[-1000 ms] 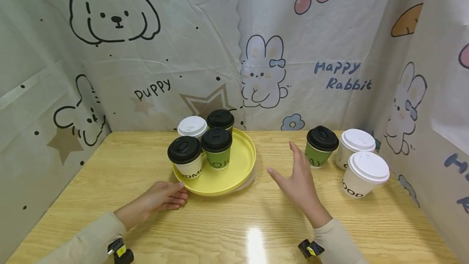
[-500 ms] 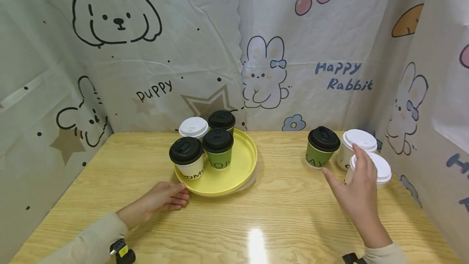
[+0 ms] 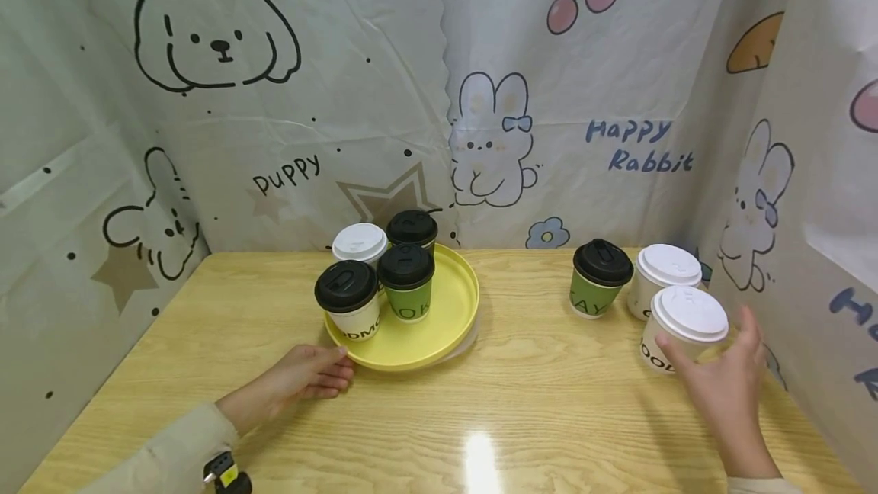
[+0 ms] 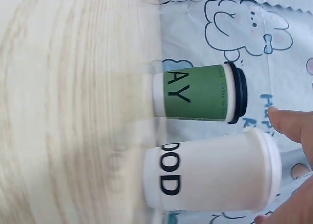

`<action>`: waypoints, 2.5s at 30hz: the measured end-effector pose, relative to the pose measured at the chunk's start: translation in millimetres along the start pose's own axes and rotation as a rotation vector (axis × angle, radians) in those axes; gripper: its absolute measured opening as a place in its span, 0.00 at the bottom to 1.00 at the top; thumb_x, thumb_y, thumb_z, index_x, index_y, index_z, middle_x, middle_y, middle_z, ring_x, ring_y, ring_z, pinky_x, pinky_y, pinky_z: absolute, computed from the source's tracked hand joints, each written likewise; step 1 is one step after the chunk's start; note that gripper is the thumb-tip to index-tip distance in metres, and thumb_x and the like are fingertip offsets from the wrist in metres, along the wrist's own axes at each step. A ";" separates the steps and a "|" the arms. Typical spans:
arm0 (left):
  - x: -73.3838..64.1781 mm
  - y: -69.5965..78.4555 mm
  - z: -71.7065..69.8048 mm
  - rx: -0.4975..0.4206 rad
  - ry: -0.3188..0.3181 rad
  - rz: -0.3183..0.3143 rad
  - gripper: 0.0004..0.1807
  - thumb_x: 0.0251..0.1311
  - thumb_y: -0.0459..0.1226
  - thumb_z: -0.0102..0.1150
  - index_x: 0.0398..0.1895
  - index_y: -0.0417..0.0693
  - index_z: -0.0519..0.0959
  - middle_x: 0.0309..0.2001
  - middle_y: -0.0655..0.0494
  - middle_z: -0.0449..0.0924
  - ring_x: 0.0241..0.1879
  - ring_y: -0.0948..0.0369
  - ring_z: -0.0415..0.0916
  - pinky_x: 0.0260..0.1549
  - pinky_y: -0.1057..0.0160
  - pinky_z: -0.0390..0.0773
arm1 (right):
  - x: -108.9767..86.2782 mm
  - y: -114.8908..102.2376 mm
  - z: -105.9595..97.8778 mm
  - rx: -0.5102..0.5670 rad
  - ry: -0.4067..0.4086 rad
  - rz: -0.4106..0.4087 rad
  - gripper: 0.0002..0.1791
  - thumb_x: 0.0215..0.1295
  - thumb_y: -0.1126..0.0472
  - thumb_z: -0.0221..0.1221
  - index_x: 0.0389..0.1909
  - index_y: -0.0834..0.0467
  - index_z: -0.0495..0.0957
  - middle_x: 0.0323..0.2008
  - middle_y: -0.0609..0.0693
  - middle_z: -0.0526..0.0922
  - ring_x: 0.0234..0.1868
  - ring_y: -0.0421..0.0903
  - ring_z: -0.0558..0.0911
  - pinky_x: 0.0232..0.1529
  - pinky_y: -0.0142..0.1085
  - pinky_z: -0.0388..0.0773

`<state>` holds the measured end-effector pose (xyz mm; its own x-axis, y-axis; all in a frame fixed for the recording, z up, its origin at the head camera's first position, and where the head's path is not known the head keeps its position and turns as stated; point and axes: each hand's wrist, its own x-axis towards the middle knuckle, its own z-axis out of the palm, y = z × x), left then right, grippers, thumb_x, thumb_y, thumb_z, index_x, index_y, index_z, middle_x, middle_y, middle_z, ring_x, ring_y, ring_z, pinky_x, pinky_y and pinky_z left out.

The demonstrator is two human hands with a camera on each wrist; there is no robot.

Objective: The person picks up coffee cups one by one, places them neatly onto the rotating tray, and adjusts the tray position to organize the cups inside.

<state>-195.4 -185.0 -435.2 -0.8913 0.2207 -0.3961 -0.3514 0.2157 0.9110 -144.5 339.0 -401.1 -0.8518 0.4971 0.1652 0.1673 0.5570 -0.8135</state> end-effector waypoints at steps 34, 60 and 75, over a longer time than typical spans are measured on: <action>-0.4 -0.5 -0.1 0.003 -0.014 0.003 0.23 0.70 0.45 0.49 0.44 0.30 0.78 0.32 0.54 0.83 0.30 0.64 0.81 0.34 0.64 0.82 | 25.5 25.6 39.3 0.346 0.004 0.306 0.54 0.59 0.58 0.66 0.75 0.45 0.36 0.75 0.52 0.44 0.74 0.44 0.48 0.74 0.37 0.41; 1.4 -0.8 -1.1 -0.004 -0.026 0.005 0.22 0.70 0.45 0.49 0.44 0.30 0.78 0.32 0.54 0.83 0.31 0.64 0.81 0.34 0.64 0.82 | -14.4 -49.2 45.6 0.371 -0.018 -0.002 0.48 0.57 0.62 0.67 0.72 0.43 0.49 0.60 0.39 0.61 0.60 0.40 0.64 0.54 0.21 0.68; 0.4 -0.7 -0.2 0.007 -0.002 -0.004 0.22 0.70 0.45 0.49 0.44 0.30 0.78 0.33 0.53 0.83 0.30 0.63 0.81 0.34 0.64 0.82 | -54.7 -131.5 135.3 0.445 -0.408 -0.258 0.50 0.52 0.63 0.71 0.72 0.55 0.51 0.65 0.54 0.63 0.64 0.49 0.63 0.62 0.48 0.65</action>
<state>-195.6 -185.3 -436.0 -0.8892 0.2214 -0.4004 -0.3533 0.2236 0.9084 -187.0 148.6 -378.6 -0.9716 0.0435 0.2326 -0.2146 0.2532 -0.9433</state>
